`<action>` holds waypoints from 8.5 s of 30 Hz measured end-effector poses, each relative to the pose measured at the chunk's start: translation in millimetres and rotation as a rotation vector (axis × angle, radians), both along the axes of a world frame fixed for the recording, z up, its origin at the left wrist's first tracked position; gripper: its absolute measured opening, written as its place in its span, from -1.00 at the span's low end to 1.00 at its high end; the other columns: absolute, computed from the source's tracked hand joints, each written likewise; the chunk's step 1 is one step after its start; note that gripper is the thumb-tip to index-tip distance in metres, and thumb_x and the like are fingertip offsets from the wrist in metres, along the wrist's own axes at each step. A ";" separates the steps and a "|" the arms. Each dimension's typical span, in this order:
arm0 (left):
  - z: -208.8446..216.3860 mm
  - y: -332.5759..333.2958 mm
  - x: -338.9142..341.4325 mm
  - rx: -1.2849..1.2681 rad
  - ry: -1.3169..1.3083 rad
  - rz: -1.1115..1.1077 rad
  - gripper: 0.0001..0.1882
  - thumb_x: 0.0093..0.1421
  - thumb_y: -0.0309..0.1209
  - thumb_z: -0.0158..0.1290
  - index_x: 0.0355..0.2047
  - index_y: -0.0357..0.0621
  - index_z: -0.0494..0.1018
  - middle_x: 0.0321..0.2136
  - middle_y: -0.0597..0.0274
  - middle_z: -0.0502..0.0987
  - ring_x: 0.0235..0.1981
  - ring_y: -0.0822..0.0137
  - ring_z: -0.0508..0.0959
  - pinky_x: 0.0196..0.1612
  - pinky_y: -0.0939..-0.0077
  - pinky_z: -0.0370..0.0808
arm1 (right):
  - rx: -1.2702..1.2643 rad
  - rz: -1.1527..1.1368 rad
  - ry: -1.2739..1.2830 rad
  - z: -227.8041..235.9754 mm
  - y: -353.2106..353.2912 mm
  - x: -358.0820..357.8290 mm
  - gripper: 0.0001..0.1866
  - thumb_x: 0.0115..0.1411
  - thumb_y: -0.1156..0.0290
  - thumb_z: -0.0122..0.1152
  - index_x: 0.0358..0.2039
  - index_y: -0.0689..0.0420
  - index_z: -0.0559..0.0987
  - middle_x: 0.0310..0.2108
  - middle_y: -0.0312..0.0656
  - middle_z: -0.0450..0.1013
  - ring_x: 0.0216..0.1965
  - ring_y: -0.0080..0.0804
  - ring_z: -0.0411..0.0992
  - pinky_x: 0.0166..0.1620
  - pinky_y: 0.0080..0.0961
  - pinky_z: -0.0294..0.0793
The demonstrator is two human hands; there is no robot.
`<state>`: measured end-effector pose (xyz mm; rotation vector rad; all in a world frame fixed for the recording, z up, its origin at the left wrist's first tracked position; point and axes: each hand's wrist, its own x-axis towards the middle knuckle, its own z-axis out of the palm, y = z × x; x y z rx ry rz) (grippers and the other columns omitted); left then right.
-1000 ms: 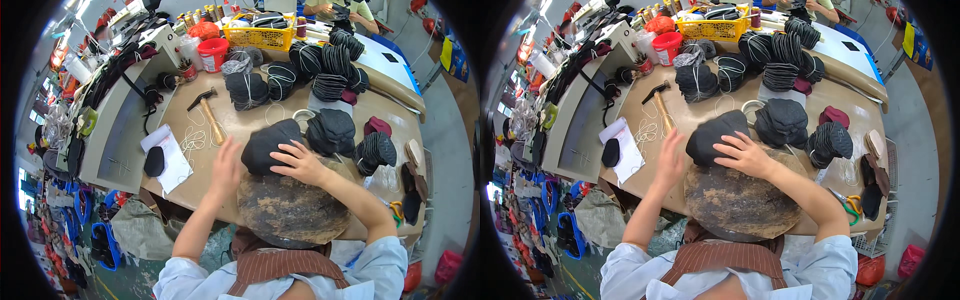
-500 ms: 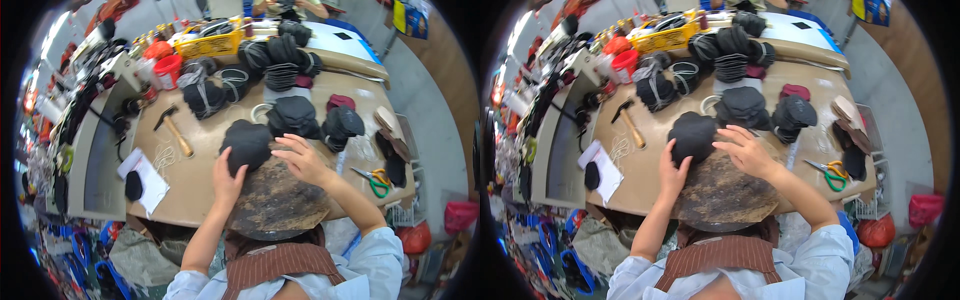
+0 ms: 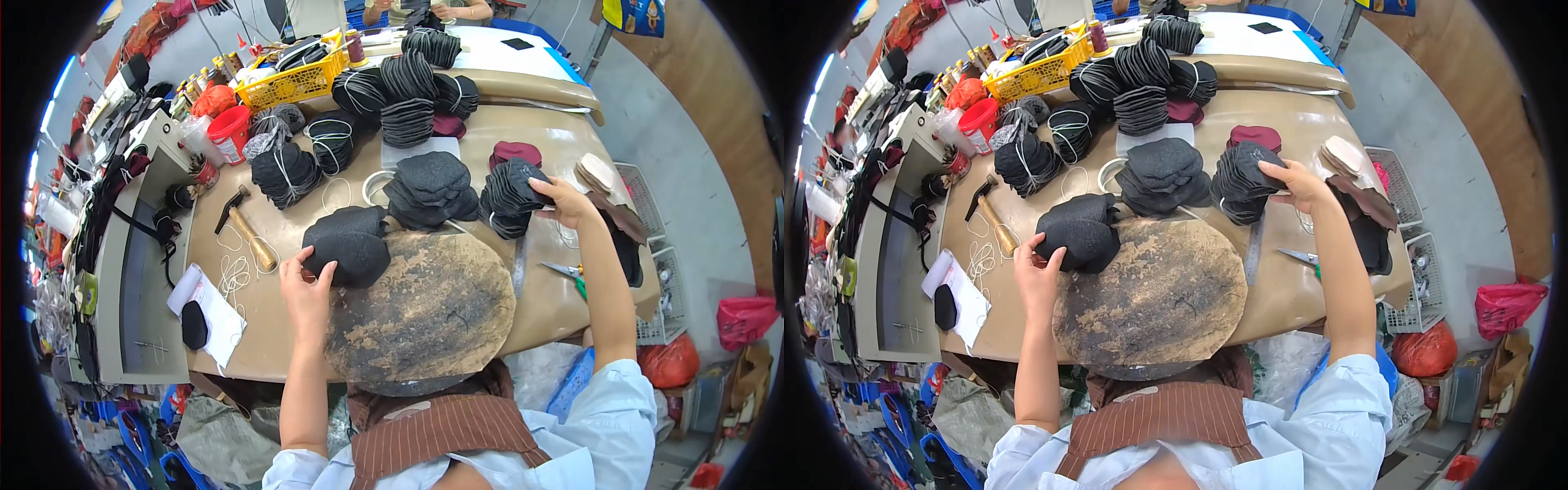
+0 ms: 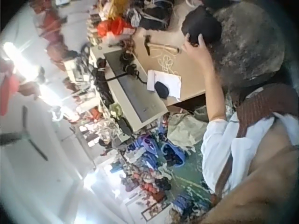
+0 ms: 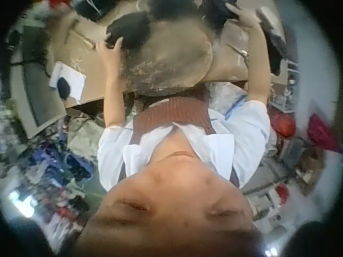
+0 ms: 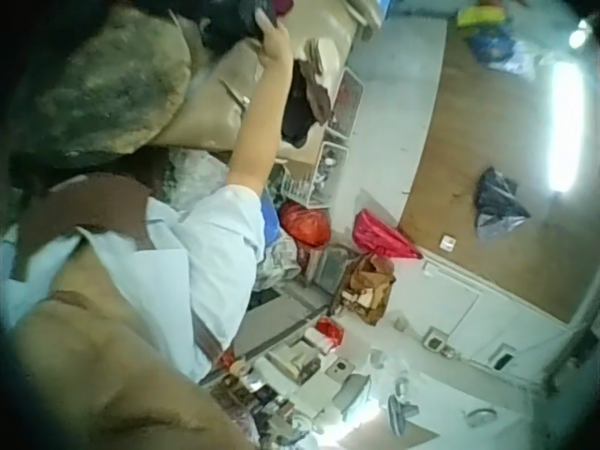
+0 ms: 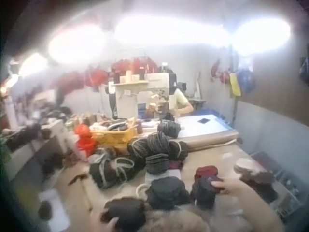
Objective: The person sorts and stacks black quilted fabric pieces on a workbench. They handle the pieces one by one, aligning them into neat piles and occasionally moving stacks to different locations on the table. The person also uses a rubber band to secure a stack of fabric pieces.
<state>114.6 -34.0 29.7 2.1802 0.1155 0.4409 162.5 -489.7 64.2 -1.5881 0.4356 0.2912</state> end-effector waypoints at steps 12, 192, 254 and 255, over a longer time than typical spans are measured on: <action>-29.1 7.7 8.3 -0.244 0.003 -0.063 -0.48 0.05 -0.43 0.25 0.02 -0.21 0.35 -0.16 0.23 0.32 -0.36 0.45 0.36 -0.30 0.60 0.45 | -0.026 -0.153 -0.076 1.0 -2.6 -1.7 -0.44 0.03 0.24 0.41 -0.07 0.34 0.46 -0.18 -0.13 0.50 -0.18 -0.41 0.49 -0.06 -0.38 0.50; -20.8 16.5 3.2 0.650 -0.319 -0.443 -0.38 -0.26 -0.64 0.21 -0.07 -0.03 0.51 0.14 0.09 0.36 0.19 0.13 0.33 0.22 0.11 0.20 | -0.036 0.024 -0.182 -52.9 78.9 -88.1 -0.63 0.22 0.34 0.20 -0.05 0.28 0.42 -0.30 -0.24 0.51 -0.29 -0.64 0.44 -0.18 -0.66 0.42; 31.5 -28.6 -173.8 -0.877 -0.042 -1.283 -0.76 0.18 -0.46 0.02 -0.13 -0.09 0.51 -0.04 0.01 0.50 0.01 0.05 0.50 0.15 -0.07 0.28 | -0.067 -0.088 -0.237 -76.3 88.3 -197.7 -0.75 0.30 0.55 -0.04 -0.03 0.33 0.38 -0.14 -0.18 0.47 -0.12 -0.59 0.42 -0.01 -0.65 0.37; 40.4 -28.5 -179.1 -1.260 0.092 -1.341 -0.78 0.20 -0.47 0.00 -0.14 -0.09 0.51 -0.05 0.02 0.50 -0.01 0.04 0.51 0.12 -0.09 0.31 | -0.058 -0.082 -0.221 -73.4 87.3 -196.9 -0.75 0.30 0.56 -0.05 -0.02 0.33 0.38 -0.14 -0.17 0.47 -0.12 -0.59 0.42 -0.01 -0.64 0.38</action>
